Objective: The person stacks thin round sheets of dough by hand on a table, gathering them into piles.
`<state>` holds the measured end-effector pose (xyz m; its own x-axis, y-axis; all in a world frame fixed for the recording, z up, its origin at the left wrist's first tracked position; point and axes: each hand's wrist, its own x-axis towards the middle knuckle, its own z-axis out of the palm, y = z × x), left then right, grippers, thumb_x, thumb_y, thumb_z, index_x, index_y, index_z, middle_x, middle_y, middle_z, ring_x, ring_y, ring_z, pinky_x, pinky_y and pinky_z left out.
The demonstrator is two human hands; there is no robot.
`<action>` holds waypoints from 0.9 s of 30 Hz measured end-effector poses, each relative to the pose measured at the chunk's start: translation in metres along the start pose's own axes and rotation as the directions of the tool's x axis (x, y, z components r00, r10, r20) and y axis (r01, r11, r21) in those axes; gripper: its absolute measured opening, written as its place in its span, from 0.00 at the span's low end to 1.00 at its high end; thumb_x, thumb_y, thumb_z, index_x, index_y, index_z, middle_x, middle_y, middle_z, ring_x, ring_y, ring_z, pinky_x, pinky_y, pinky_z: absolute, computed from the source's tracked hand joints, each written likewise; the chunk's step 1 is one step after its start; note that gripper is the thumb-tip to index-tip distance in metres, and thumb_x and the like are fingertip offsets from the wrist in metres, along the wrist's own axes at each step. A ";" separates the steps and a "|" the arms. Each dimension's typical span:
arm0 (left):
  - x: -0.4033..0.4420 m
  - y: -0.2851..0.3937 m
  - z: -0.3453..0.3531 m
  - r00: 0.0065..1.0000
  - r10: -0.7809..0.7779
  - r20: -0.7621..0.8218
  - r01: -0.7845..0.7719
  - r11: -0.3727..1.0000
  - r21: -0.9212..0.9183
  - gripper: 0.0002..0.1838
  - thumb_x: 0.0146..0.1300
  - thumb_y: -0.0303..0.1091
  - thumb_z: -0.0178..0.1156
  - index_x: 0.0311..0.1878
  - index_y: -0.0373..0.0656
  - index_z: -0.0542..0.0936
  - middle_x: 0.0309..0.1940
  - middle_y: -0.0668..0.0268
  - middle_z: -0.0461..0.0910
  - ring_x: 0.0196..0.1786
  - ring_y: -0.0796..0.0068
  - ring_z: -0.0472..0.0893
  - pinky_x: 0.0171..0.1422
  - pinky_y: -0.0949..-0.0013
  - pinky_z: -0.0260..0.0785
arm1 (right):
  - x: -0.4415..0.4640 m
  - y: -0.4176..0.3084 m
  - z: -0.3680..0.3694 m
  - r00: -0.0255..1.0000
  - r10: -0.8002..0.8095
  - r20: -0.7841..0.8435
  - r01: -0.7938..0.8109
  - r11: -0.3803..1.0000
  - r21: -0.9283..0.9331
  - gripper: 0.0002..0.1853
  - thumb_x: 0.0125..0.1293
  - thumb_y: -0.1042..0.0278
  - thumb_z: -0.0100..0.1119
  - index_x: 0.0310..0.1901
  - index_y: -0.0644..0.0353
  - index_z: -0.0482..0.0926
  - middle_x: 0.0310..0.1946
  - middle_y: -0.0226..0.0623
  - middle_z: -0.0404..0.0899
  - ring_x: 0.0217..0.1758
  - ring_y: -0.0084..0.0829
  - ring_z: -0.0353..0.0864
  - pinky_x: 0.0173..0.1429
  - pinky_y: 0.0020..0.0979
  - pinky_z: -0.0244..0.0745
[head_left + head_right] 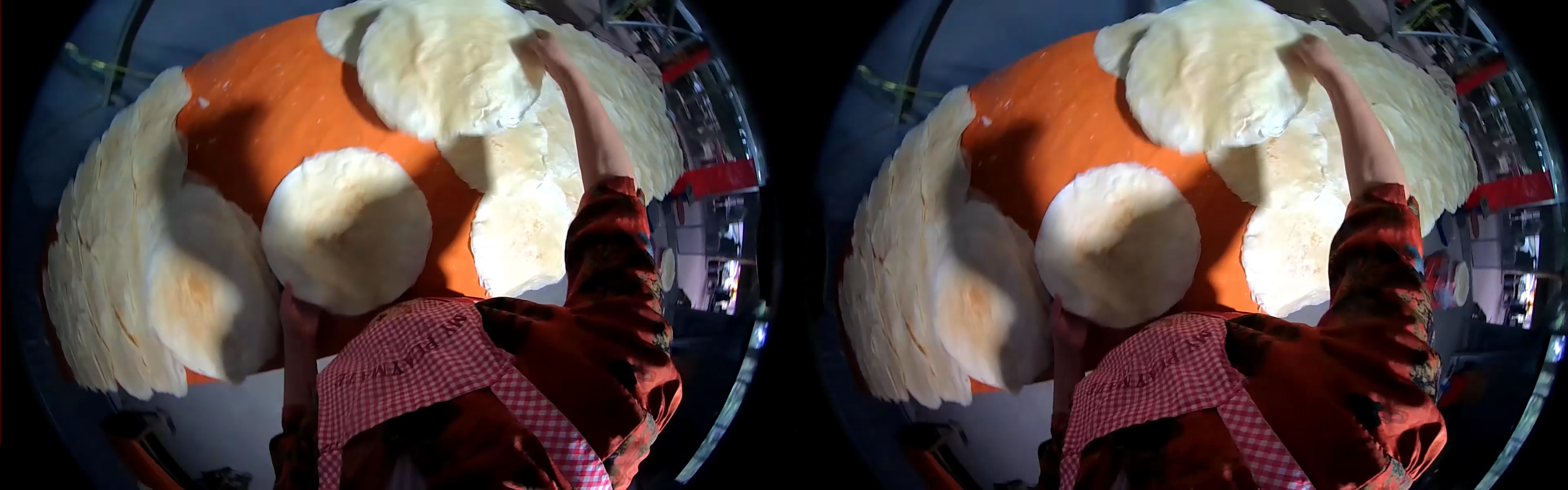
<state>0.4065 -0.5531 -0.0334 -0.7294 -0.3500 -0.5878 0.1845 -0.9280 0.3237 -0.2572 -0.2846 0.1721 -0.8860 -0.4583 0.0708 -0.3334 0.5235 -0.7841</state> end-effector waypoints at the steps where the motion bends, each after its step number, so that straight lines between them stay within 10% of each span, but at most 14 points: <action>1: 0.000 -0.001 0.003 1.000 0.018 -0.001 -0.018 1.000 0.016 0.30 0.68 0.47 0.52 0.68 0.44 0.62 0.64 0.61 0.69 0.65 0.60 0.68 0.71 0.53 0.58 | -0.008 0.006 0.021 0.995 -0.039 -0.090 0.012 0.959 -0.284 0.19 0.56 0.64 0.64 0.47 0.64 0.75 0.33 0.39 0.80 0.34 0.30 0.80 0.41 0.31 0.76; 3: -0.002 -0.005 0.021 0.999 0.047 0.019 -0.048 0.997 0.053 0.29 0.68 0.46 0.53 0.68 0.44 0.63 0.63 0.62 0.69 0.64 0.61 0.68 0.69 0.53 0.59 | -0.065 -0.006 0.062 0.949 -0.208 -0.236 -0.047 0.650 -0.758 0.21 0.58 0.62 0.61 0.50 0.64 0.74 0.35 0.45 0.82 0.35 0.34 0.82 0.41 0.36 0.77; 5: 0.003 -0.009 0.031 0.987 0.073 0.146 -0.103 0.971 0.214 0.29 0.66 0.40 0.56 0.67 0.44 0.61 0.62 0.63 0.68 0.63 0.62 0.70 0.66 0.57 0.64 | -0.153 -0.041 0.157 0.966 -0.254 0.053 0.259 0.926 -0.276 0.21 0.64 0.60 0.57 0.54 0.62 0.71 0.41 0.48 0.81 0.45 0.39 0.81 0.51 0.36 0.75; 7: 0.017 -0.007 0.038 0.973 0.029 0.228 -0.125 0.899 0.420 0.29 0.65 0.35 0.56 0.67 0.44 0.59 0.61 0.63 0.68 0.61 0.64 0.71 0.64 0.60 0.66 | -0.251 -0.088 0.247 0.816 -0.192 0.545 0.004 0.945 0.327 0.21 0.67 0.53 0.56 0.54 0.59 0.72 0.49 0.41 0.78 0.54 0.33 0.76 0.59 0.35 0.70; 9: -0.007 -0.004 0.091 0.952 0.093 0.292 -0.225 0.857 0.464 0.31 0.62 0.26 0.58 0.67 0.43 0.58 0.59 0.64 0.67 0.59 0.66 0.72 0.61 0.65 0.68 | -0.313 -0.135 0.303 0.678 -0.189 0.711 -0.044 0.954 0.296 0.25 0.64 0.55 0.62 0.58 0.60 0.71 0.53 0.39 0.74 0.54 0.30 0.74 0.60 0.32 0.69; 13: 0.030 -0.018 0.061 0.814 0.274 0.513 -0.558 0.614 0.558 0.31 0.60 0.19 0.59 0.65 0.42 0.59 0.52 0.62 0.72 0.51 0.76 0.75 0.54 0.71 0.71 | -0.343 -0.145 0.365 0.697 -0.161 0.699 -0.214 0.883 0.417 0.24 0.65 0.63 0.61 0.57 0.66 0.69 0.47 0.39 0.78 0.50 0.28 0.77 0.57 0.29 0.73; 18: 0.014 -0.011 0.062 0.893 0.238 0.382 -0.428 0.713 0.555 0.26 0.68 0.31 0.54 0.66 0.43 0.59 0.52 0.61 0.72 0.51 0.71 0.75 0.54 0.68 0.70 | -0.350 -0.139 0.369 0.654 -0.082 0.752 -0.549 0.633 0.546 0.19 0.64 0.69 0.61 0.54 0.66 0.73 0.44 0.38 0.79 0.46 0.26 0.78 0.54 0.27 0.74; 24: -0.009 0.004 0.089 0.985 0.125 0.122 -0.174 0.775 0.608 0.28 0.69 0.54 0.47 0.65 0.47 0.60 0.46 0.60 0.74 0.46 0.68 0.77 0.43 0.65 0.72 | -0.350 -0.139 0.358 0.643 -0.025 0.765 -0.549 0.682 0.484 0.15 0.66 0.67 0.59 0.52 0.64 0.77 0.43 0.34 0.80 0.45 0.24 0.78 0.55 0.25 0.72; 27: -0.003 0.008 0.087 0.992 0.099 0.077 -0.125 0.731 0.671 0.27 0.68 0.50 0.50 0.64 0.45 0.62 0.46 0.59 0.75 0.47 0.66 0.78 0.43 0.62 0.74 | -0.354 -0.147 0.355 0.683 0.001 0.730 -0.471 0.765 0.440 0.14 0.68 0.65 0.57 0.50 0.64 0.79 0.39 0.33 0.81 0.42 0.23 0.78 0.52 0.24 0.72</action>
<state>0.3524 -0.5485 0.0353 -0.7562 -0.4295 -0.4936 -0.2156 -0.5487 0.8077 0.2194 -0.4541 0.0435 -0.3700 -0.8374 -0.4024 0.3042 0.3001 -0.9041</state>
